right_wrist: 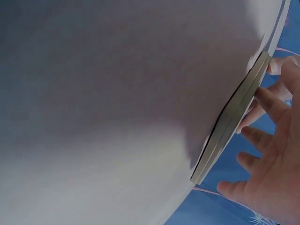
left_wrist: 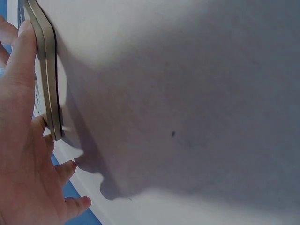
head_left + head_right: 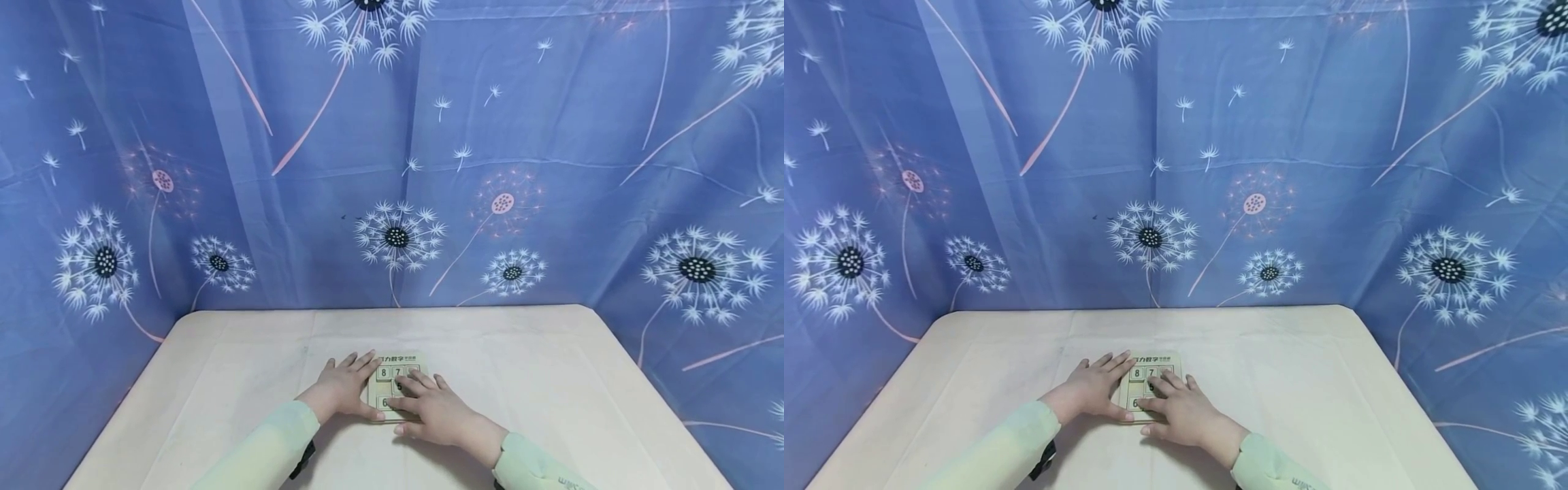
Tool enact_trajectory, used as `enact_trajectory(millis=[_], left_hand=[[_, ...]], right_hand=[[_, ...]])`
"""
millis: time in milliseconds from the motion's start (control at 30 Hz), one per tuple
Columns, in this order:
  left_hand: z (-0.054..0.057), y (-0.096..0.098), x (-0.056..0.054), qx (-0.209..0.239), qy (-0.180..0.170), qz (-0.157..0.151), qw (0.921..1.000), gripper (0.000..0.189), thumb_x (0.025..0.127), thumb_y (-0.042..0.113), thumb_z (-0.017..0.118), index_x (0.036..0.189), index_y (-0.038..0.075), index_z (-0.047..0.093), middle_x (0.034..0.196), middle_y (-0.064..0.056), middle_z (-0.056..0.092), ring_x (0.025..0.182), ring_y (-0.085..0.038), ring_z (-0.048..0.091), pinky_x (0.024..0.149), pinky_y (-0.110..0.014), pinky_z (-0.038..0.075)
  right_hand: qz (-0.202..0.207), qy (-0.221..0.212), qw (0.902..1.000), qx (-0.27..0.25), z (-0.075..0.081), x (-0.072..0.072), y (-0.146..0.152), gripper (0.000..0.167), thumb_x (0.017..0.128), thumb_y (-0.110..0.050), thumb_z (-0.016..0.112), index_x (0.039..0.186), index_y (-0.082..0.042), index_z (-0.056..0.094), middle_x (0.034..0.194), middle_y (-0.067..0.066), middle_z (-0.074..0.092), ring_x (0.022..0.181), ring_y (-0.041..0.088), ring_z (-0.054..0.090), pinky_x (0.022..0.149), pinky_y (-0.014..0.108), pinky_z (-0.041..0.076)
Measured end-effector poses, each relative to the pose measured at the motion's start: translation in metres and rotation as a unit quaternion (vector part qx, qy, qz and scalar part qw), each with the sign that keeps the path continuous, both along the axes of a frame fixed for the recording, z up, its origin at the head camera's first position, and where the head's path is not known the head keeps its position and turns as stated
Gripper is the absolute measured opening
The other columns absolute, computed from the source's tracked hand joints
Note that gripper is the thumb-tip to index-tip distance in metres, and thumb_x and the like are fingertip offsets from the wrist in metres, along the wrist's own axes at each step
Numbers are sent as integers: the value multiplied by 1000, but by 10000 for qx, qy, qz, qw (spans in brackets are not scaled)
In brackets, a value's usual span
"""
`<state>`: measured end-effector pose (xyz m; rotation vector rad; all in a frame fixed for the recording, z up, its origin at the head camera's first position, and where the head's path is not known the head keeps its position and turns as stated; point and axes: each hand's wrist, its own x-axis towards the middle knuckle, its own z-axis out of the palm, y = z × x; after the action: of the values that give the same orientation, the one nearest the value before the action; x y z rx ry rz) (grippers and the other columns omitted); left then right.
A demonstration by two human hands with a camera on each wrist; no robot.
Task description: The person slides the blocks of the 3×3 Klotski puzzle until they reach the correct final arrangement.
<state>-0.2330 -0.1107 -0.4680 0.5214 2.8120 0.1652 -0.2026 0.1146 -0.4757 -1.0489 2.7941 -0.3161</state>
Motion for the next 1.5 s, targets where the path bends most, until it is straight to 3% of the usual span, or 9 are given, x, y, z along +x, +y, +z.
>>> enact_trajectory(millis=[367, 700, 1067, 1500], left_hand=[[1, -1, -1, 10, 88, -102, 9999, 109, 73, 73, 78, 160, 20, 37, 170, 1, 32, 155, -34, 36, 123, -66, 31], [-3, -2, 0, -11, 32, -88, 10000, 111, 72, 75, 77, 160, 22, 36, 171, 2, 30, 155, -33, 36, 122, -67, 32], [-1, -2, 0, 12, 50, -57, 10000, 110, 73, 74, 77, 160, 22, 36, 171, 3, 30, 155, -32, 36, 123, -65, 32], [-8, -2, -3, -4, 132, -88, 9999, 111, 72, 75, 77, 160, 22, 36, 170, 3, 32, 155, -32, 37, 121, -66, 34]], right_hand=[[20, 106, 9999, -37, 3, -6, -1, 52, 99, -55, 56, 141, -25, 62, 158, 11, 50, 151, 41, 40, 114, 75, 36], [-319, 235, 9991, -122, 3, -18, -4, 53, 101, -49, 57, 143, -18, 60, 157, 16, 50, 149, 43, 41, 113, 76, 35], [-519, 250, 9983, -112, 3, -32, -10, 54, 100, -50, 58, 143, -17, 61, 157, 17, 49, 149, 45, 41, 113, 77, 35], [-556, 196, 9982, -51, -2, -39, -11, 55, 100, -51, 58, 144, -18, 60, 159, 16, 47, 150, 44, 40, 114, 77, 35]])
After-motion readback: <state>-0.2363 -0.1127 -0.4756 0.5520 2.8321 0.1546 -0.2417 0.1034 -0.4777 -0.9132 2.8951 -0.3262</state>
